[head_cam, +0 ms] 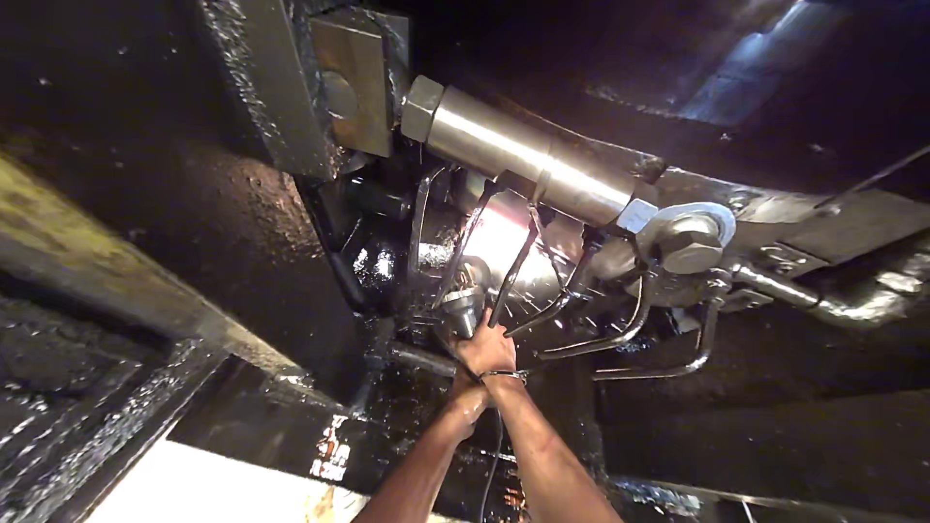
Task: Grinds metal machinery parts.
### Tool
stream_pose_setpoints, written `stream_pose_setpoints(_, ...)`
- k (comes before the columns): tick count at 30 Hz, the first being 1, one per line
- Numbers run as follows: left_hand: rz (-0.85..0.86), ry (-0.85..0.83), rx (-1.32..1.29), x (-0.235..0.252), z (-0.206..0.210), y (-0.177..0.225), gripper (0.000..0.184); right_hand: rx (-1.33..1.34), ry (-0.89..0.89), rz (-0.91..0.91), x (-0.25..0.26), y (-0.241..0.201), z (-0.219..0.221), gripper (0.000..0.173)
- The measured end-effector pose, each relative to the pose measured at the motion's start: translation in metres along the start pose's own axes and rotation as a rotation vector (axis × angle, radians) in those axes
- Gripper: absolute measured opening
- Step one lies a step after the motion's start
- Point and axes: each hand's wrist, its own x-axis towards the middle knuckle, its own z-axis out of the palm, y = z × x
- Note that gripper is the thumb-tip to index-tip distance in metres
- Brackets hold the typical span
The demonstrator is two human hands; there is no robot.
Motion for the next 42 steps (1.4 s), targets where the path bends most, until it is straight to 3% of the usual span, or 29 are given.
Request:
stream_pose_setpoints(4, 0.0, 0.011, 0.009, 0.004, -0.001, -0.007, 0.082, 0.078, 0.028, 0.021, 0.003, 0.005, 0.006, 0.111)
stream_pose_setpoints(8, 0.003, 0.007, 0.029, 0.003, -0.002, -0.004, 0.076, -0.023, -0.008, 0.009, 0.0, -0.001, 0.0, 0.103)
stream_pose_setpoints(27, 0.018, 0.036, 0.062, 0.008, -0.001, -0.003, 0.074, 0.066, 0.003, -0.006, 0.004, 0.005, 0.002, 0.105)
stream_pose_setpoints(31, 0.025, 0.041, 0.091, 0.007, 0.0, -0.003, 0.074, 0.082, 0.002, 0.005, 0.005, 0.005, 0.001, 0.096)
stream_pose_setpoints(38, -0.01, 0.108, 0.33, 0.006, 0.0, 0.002, 0.076, 0.208, -0.029, 0.006, 0.009, 0.014, 0.004, 0.08)
stream_pose_setpoints(42, 0.012, 0.124, 0.394, 0.009, -0.001, 0.006, 0.069, 0.271, -0.067, 0.046, 0.011, 0.014, 0.004, 0.085)
